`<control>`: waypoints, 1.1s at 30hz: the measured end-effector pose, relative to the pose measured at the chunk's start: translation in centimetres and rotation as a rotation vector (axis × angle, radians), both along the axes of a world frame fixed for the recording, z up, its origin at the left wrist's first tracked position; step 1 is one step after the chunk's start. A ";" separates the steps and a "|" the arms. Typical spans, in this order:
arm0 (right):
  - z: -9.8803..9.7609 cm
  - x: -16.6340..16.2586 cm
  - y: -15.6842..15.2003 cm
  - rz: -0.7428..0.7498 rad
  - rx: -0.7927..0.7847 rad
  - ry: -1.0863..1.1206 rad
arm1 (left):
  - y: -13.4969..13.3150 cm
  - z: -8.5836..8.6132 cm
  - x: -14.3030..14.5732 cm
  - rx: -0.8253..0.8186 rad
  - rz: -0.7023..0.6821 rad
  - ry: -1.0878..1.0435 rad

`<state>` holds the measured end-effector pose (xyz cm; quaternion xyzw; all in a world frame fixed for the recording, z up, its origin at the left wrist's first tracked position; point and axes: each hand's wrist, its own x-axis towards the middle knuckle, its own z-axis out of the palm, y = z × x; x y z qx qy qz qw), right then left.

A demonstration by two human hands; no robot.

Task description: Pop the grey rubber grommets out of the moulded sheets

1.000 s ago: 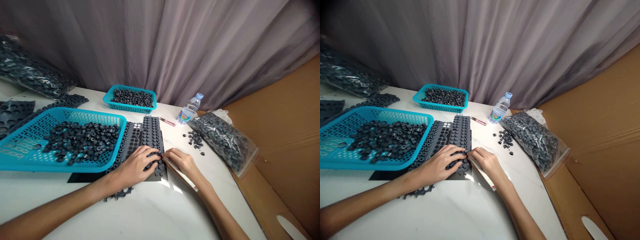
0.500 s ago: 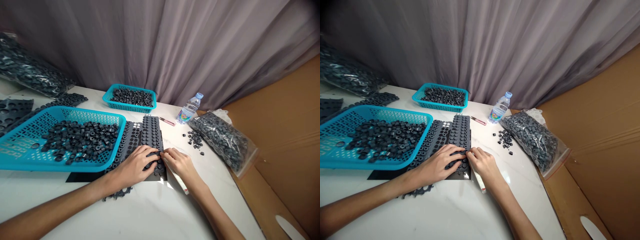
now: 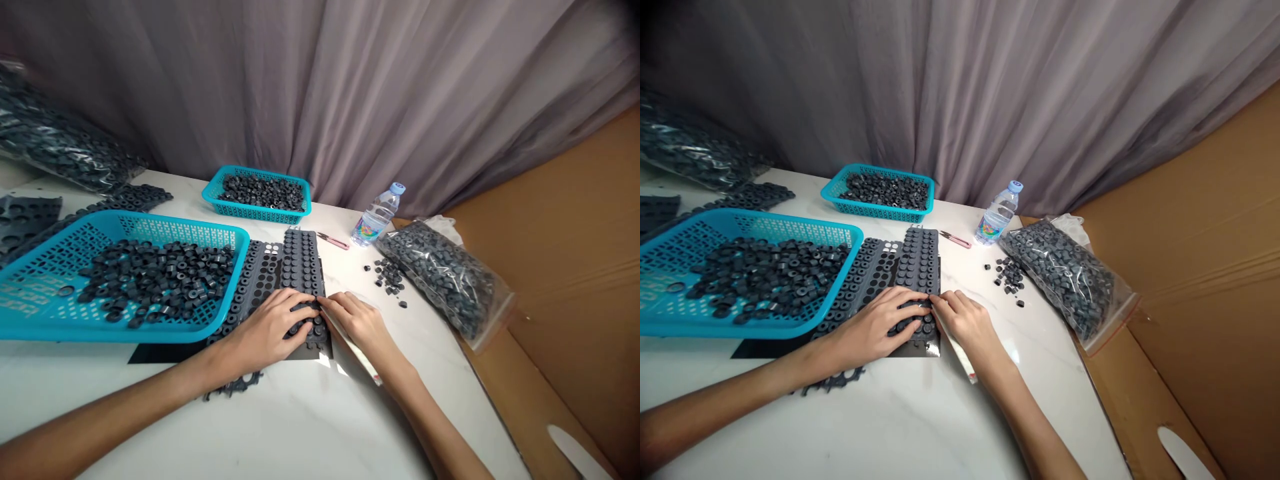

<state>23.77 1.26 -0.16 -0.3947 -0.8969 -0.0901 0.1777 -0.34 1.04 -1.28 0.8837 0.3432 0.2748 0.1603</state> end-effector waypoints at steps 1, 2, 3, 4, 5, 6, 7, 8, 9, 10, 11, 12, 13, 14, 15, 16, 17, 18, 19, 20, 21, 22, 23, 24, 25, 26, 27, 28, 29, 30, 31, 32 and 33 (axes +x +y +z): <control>-0.1 0.0 0.1 0.000 0.019 -0.004 | 0.0 0.0 0.0 -0.001 0.000 0.001; -0.1 -0.1 0.2 0.002 0.036 -0.008 | 0.0 0.0 0.0 -0.002 0.000 0.004; -0.2 -0.1 0.2 0.003 0.048 -0.011 | 0.0 0.0 0.1 -0.004 -0.002 0.007; -0.2 -0.2 0.2 0.003 0.055 -0.014 | 0.0 0.0 0.1 -0.005 -0.003 0.009; -0.2 -0.2 0.3 0.002 0.059 -0.016 | 0.0 0.0 0.1 -0.007 -0.003 0.010; -0.2 -0.2 0.2 0.001 0.060 -0.018 | 0.0 0.0 0.1 -0.008 -0.003 0.012; -0.2 -0.2 0.2 0.001 0.059 -0.020 | 0.0 0.0 0.1 -0.009 -0.002 0.012; -0.2 -0.2 0.2 0.002 0.056 -0.023 | 0.0 0.0 0.1 -0.008 -0.002 0.011; -0.3 -0.2 0.2 0.003 0.052 -0.025 | 0.0 0.0 0.1 -0.007 -0.001 0.010; -0.3 -0.2 0.1 0.001 0.048 -0.026 | 0.0 0.0 0.1 -0.007 0.000 0.010; -0.3 -0.1 0.1 -0.002 0.041 -0.024 | 0.0 0.0 0.1 -0.007 0.000 0.010; -0.3 -0.1 0.1 -0.008 0.035 -0.018 | -0.1 0.0 0.1 -0.009 0.000 0.011; -0.3 0.0 0.1 -0.014 0.029 -0.009 | -0.1 0.1 0.1 -0.011 0.000 0.013; -0.3 0.0 0.1 -0.018 0.024 -0.001 | -0.1 0.1 0.1 -0.014 -0.001 0.015; -0.2 0.0 0.1 -0.019 0.021 0.007 | -0.1 0.2 0.0 -0.016 -0.001 0.015; -0.2 0.1 0.1 -0.018 0.018 0.013 | -0.1 0.2 0.0 -0.016 -0.002 0.015; -0.2 0.1 0.1 -0.016 0.014 0.019 | -0.1 0.2 0.0 -0.015 -0.003 0.013; -0.3 0.1 0.1 -0.020 0.008 0.026 | -0.1 0.2 0.0 -0.012 -0.006 0.011; -0.2 0.2 0.2 -0.027 0.002 0.041 | 0.0 0.2 0.0 -0.009 -0.008 0.009; -0.2 0.3 0.2 -0.042 -0.001 0.066 | 0.0 0.2 0.0 -0.008 -0.010 0.008; -0.2 0.5 0.2 -0.059 -0.007 0.096 | 0.1 0.2 0.0 -0.007 -0.010 0.007; -0.2 0.7 0.2 -0.074 -0.018 0.126 | 0.1 0.1 0.0 -0.008 -0.010 0.008; -0.1 0.9 0.3 -0.081 -0.040 0.152 | 0.1 0.1 0.0 -0.011 -0.010 0.011; 0.0 1.1 0.3 -0.079 -0.071 0.174 | 0.1 0.1 0.0 -0.015 -0.010 0.014; 0.1 1.4 0.3 -0.069 -0.110 0.190 | 0.1 0.1 0.0 -0.020 -0.009 0.016; 0.2 1.5 0.3 -0.048 -0.151 0.202 | 0.0 0.2 0.0 -0.025 -0.009 0.016; 0.2 1.7 0.3 -0.024 -0.183 0.215 | 0.0 0.2 0.0 -0.032 -0.007 0.014; 0.3 1.7 0.3 -0.002 -0.204 0.229 | -0.1 0.3 0.0 -0.041 -0.004 0.010; 0.4 1.7 0.3 0.016 -0.216 0.240 | -0.1 0.4 0.0 -0.052 0.001 -0.001; 0.5 1.6 0.3 0.029 -0.226 0.243 | -0.1 0.4 0.0 -0.066 0.005 -0.017; 0.5 1.5 0.3 0.036 -0.235 0.240 | 0.0 0.5 0.1 -0.085 0.010 -0.038; 0.6 1.4 0.2 0.040 -0.244 0.231 | 0.1 0.6 0.1 -0.109 0.019 -0.063; 0.7 1.2 0.2 0.042 -0.252 0.221 | 0.2 0.7 0.1 -0.133 0.032 -0.087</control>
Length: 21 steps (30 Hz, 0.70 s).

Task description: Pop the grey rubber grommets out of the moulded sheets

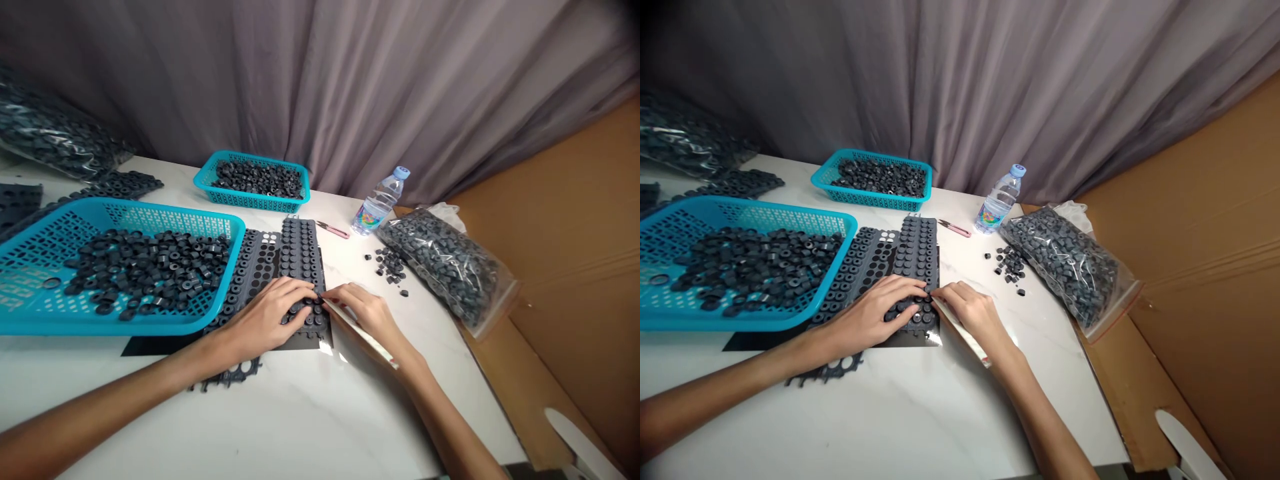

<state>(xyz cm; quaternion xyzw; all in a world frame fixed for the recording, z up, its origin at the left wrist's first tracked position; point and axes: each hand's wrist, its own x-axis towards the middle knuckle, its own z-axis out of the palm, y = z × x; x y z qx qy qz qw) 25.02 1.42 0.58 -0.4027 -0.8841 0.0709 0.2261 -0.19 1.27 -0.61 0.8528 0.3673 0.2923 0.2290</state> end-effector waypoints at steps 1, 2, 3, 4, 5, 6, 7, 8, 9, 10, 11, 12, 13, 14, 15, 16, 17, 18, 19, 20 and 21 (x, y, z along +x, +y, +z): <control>0.1 -0.1 0.0 0.007 -0.006 -0.012 | 0.2 0.1 0.1 -0.019 0.014 -0.019; 0.2 -0.2 -0.1 0.012 -0.009 -0.021 | 0.4 0.1 0.2 -0.033 0.028 -0.030; 0.3 -0.2 -0.1 0.017 -0.010 -0.028 | 0.6 0.2 0.3 -0.040 0.038 -0.033; 0.4 -0.3 -0.1 0.021 -0.010 -0.031 | 0.8 0.2 0.4 -0.041 0.044 -0.030; 0.4 -0.3 -0.2 0.023 -0.013 -0.034 | 1.0 0.2 0.4 -0.038 0.046 -0.026; 0.5 -0.3 -0.2 0.020 -0.016 -0.034 | 1.2 0.2 0.5 -0.036 0.050 -0.024; 0.5 -0.3 -0.2 0.016 -0.020 -0.034 | 1.4 0.2 0.6 -0.037 0.056 -0.023; 0.5 -0.3 -0.2 0.010 -0.023 -0.032 | 1.5 0.1 0.6 -0.037 0.063 -0.024; 0.5 -0.3 -0.2 0.005 -0.025 -0.031 | 1.6 0.0 0.6 -0.036 0.070 -0.024; 0.4 -0.4 -0.2 0.006 -0.025 -0.028 | 1.8 -0.1 0.6 -0.034 0.077 -0.025; 0.4 -0.4 -0.2 0.011 -0.023 -0.025 | 1.8 -0.2 0.6 -0.031 0.079 -0.024; 0.3 -0.4 -0.1 0.019 -0.021 -0.020 | 1.9 -0.3 0.6 -0.027 0.079 -0.023; 0.2 -0.4 -0.1 0.030 -0.018 -0.015 | 1.9 -0.4 0.6 -0.021 0.075 -0.026; 0.2 -0.4 -0.1 0.039 -0.015 -0.011 | 1.9 -0.5 0.6 -0.016 0.072 -0.030; 0.1 -0.4 0.0 0.045 -0.011 -0.009 | 1.9 -0.6 0.5 -0.011 0.070 -0.034; 0.1 -0.4 0.0 0.047 -0.005 -0.007 | 1.9 -0.7 0.5 -0.007 0.067 -0.038; 0.1 -0.4 0.0 0.049 0.001 -0.008 | 1.8 -0.7 0.5 -0.003 0.063 -0.040; 0.1 -0.4 0.0 0.050 0.006 -0.010 | 1.8 -0.7 0.5 0.000 0.062 -0.039; 0.0 -0.4 0.0 0.051 0.011 -0.016 | 1.7 -0.7 0.5 0.004 0.062 -0.035; 0.0 -0.4 0.0 0.052 0.017 -0.023 | 1.7 -0.8 0.5 0.010 0.063 -0.031; 0.0 -0.4 0.0 0.053 0.026 -0.033 | 1.7 -0.8 0.5 0.016 0.064 -0.026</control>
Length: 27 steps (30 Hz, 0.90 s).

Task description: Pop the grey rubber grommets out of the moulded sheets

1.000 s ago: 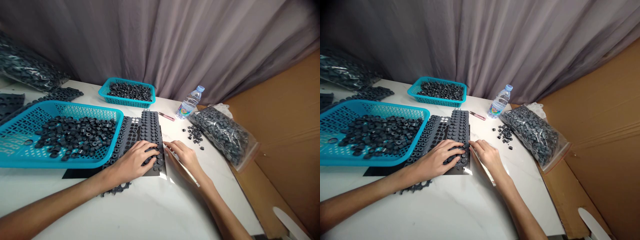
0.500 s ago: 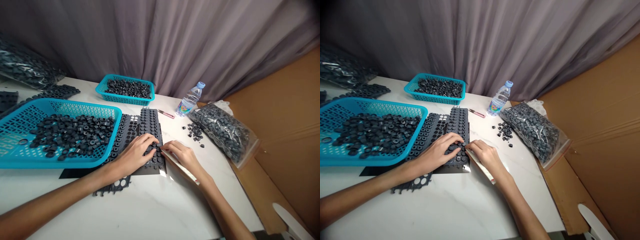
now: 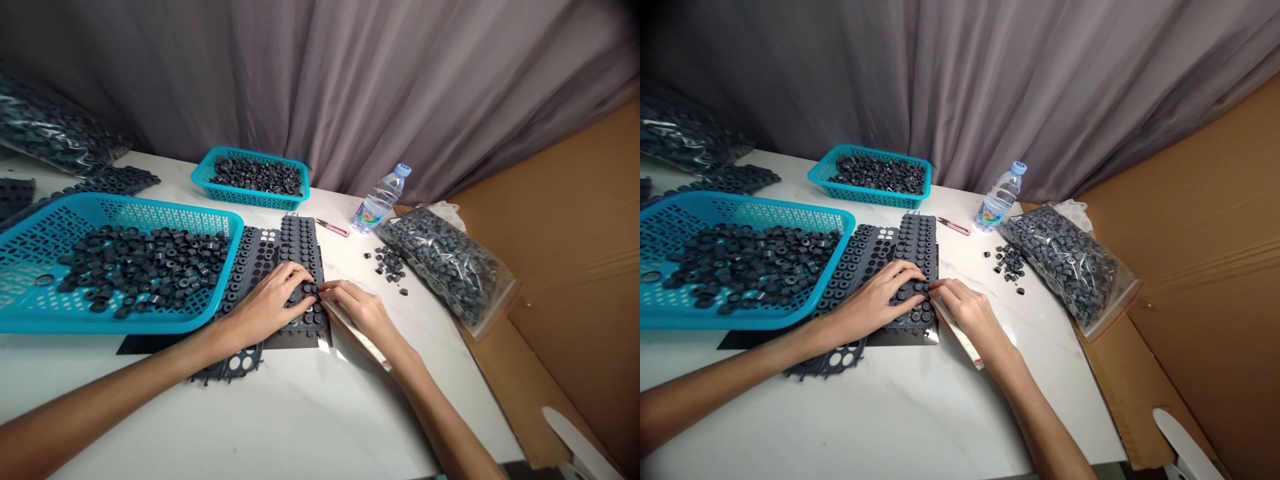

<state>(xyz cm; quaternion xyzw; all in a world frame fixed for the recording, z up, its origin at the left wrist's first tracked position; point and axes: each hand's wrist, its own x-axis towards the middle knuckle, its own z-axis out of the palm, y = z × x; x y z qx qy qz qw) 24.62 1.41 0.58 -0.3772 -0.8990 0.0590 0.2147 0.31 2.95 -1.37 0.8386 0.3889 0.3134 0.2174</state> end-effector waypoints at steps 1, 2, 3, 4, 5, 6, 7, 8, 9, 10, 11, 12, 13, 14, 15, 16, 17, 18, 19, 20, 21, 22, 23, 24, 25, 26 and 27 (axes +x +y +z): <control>0.0 0.0 0.0 0.003 0.011 -0.011 | 0.0 0.0 0.0 0.006 0.001 0.004; -0.1 -0.1 0.0 0.006 0.029 -0.020 | 0.0 0.0 0.0 0.012 0.001 0.006; -0.1 -0.2 0.0 0.007 0.054 -0.025 | -0.1 0.0 0.0 0.018 0.001 0.006; -0.1 -0.3 0.0 0.005 0.080 -0.030 | -0.1 -0.1 0.0 0.022 0.000 0.007; -0.2 -0.4 0.0 0.001 0.105 -0.031 | -0.1 -0.1 0.0 0.025 -0.001 0.006; -0.2 -0.5 0.1 -0.004 0.125 -0.032 | -0.1 -0.1 0.0 0.029 0.000 0.007; -0.2 -0.6 0.1 -0.009 0.139 -0.033 | -0.1 -0.1 0.0 0.031 0.002 0.009; -0.2 -0.7 0.1 -0.012 0.145 -0.036 | -0.1 -0.1 0.0 0.032 0.003 0.013; -0.2 -0.7 0.1 -0.013 0.145 -0.039 | -0.1 -0.1 0.1 0.032 0.005 0.019; -0.2 -0.7 0.1 -0.012 0.141 -0.043 | -0.1 -0.1 0.1 0.032 0.007 0.025; -0.2 -0.6 0.0 -0.009 0.135 -0.045 | -0.2 0.0 0.1 0.031 0.008 0.031; -0.2 -0.6 0.0 -0.007 0.127 -0.045 | -0.2 0.0 0.1 0.030 0.006 0.035; -0.2 -0.5 0.0 -0.006 0.118 -0.044 | -0.2 0.1 0.1 0.029 0.004 0.037; -0.1 -0.5 0.0 -0.005 0.109 -0.042 | -0.2 0.1 0.1 0.029 0.002 0.037; -0.1 -0.4 -0.1 -0.006 0.099 -0.040 | -0.2 0.1 0.1 0.029 0.001 0.035; 0.0 -0.4 -0.1 -0.009 0.090 -0.040 | -0.2 0.2 0.1 0.029 0.000 0.033; 0.1 -0.3 -0.1 -0.013 0.084 -0.040 | -0.2 0.2 0.1 0.028 -0.002 0.032; 0.1 -0.3 -0.1 -0.018 0.081 -0.039 | -0.2 0.3 0.1 0.026 -0.002 0.033; 0.2 -0.3 -0.1 -0.023 0.078 -0.040 | -0.2 0.3 0.1 0.025 -0.003 0.035; 0.2 -0.4 -0.1 -0.028 0.077 -0.038 | -0.2 0.4 0.0 0.024 -0.005 0.039; 0.3 -0.4 -0.1 -0.030 0.076 -0.036 | -0.2 0.4 0.0 0.022 -0.007 0.044; 0.3 -0.4 -0.1 -0.027 0.076 -0.035 | -0.2 0.4 0.0 0.023 -0.007 0.046; 0.3 -0.4 -0.1 -0.023 0.077 -0.035 | -0.2 0.4 0.0 0.025 -0.007 0.046; 0.3 -0.5 0.0 -0.017 0.079 -0.035 | -0.2 0.4 0.0 0.026 -0.007 0.045; 0.3 -0.5 0.0 -0.012 0.083 -0.037 | -0.2 0.3 0.0 0.028 -0.009 0.043; 0.3 -0.4 0.0 -0.010 0.087 -0.040 | -0.2 0.3 0.0 0.029 -0.008 0.039; 0.3 -0.4 0.0 -0.010 0.090 -0.044 | -0.2 0.2 0.0 0.028 -0.008 0.035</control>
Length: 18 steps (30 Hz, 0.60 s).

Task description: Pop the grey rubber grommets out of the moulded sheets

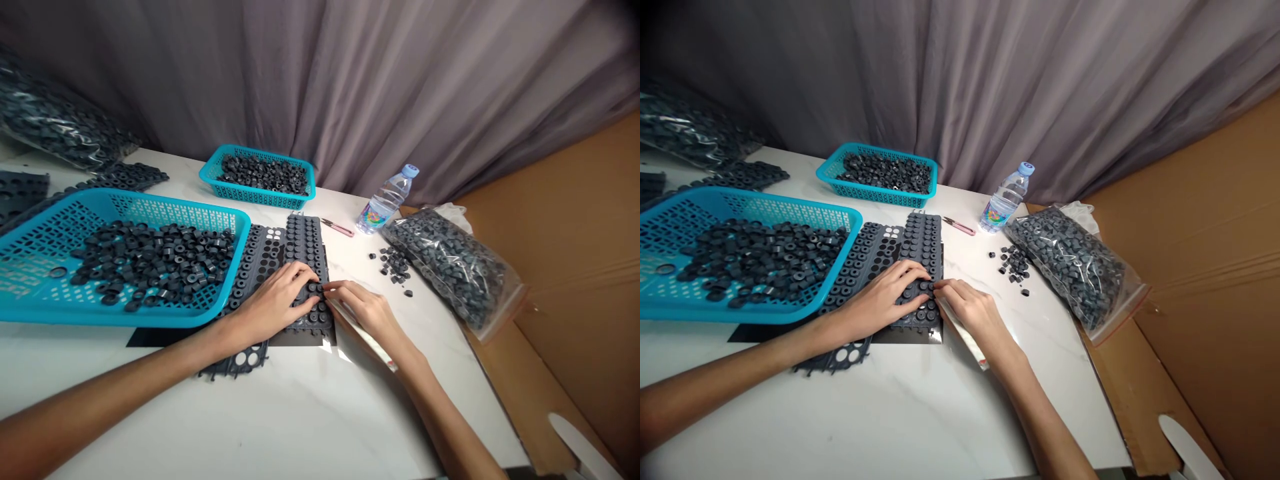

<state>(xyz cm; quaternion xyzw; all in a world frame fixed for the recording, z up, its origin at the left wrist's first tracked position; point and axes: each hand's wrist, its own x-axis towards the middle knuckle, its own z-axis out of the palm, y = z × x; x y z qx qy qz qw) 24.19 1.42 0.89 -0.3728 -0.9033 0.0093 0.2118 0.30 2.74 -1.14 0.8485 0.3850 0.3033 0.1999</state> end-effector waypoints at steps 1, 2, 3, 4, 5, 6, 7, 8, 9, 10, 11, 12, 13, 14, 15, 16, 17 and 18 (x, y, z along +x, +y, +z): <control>0.0 0.0 0.0 -0.001 0.003 -0.005 | 0.0 0.0 0.0 -0.003 0.001 -0.004; 0.0 0.0 0.0 0.000 0.004 -0.009 | 0.0 -0.1 0.0 -0.008 0.000 -0.006; -0.1 0.0 0.0 0.002 0.005 -0.012 | 0.0 -0.1 0.0 -0.013 0.001 -0.008; -0.1 0.0 0.1 0.006 0.007 -0.013 | 0.0 -0.1 0.0 -0.018 0.002 -0.008; -0.1 0.0 0.1 0.009 0.009 -0.015 | 0.0 0.0 0.0 -0.023 0.001 -0.007; -0.1 0.0 0.1 0.011 0.012 -0.016 | 0.0 0.0 0.0 -0.024 0.000 -0.007; -0.1 0.0 0.1 0.011 0.012 -0.017 | 0.0 0.0 0.0 -0.023 -0.002 -0.009; -0.2 0.0 0.1 0.009 0.012 -0.019 | 0.0 0.0 0.0 -0.022 -0.005 -0.010; -0.2 0.0 0.1 0.008 0.009 -0.021 | 0.0 0.0 0.0 -0.017 -0.008 -0.011; -0.2 -0.1 0.1 0.009 0.004 -0.022 | 0.0 0.0 0.0 -0.011 -0.010 -0.009; -0.1 -0.1 0.0 0.008 -0.001 -0.021 | 0.0 0.0 0.0 -0.005 -0.012 -0.002; -0.1 -0.1 0.0 0.007 -0.008 -0.018 | 0.0 0.0 0.0 0.000 -0.011 0.007; -0.1 -0.1 0.0 0.007 -0.015 -0.013 | 0.0 0.0 0.0 0.004 -0.009 0.018; 0.0 -0.1 -0.1 0.008 -0.025 -0.008 | 0.0 0.0 0.0 0.009 -0.006 0.025; 0.0 -0.1 -0.1 0.010 -0.035 -0.003 | 0.0 0.0 0.0 0.011 -0.004 0.032; 0.0 0.0 -0.2 0.012 -0.043 0.000 | 0.0 0.0 0.0 0.011 -0.004 0.037; 0.1 0.0 -0.2 0.014 -0.049 0.002 | 0.0 0.0 0.1 0.010 -0.004 0.037; 0.0 0.0 -0.1 0.015 -0.052 0.002 | 0.1 -0.1 0.0 0.008 -0.005 0.033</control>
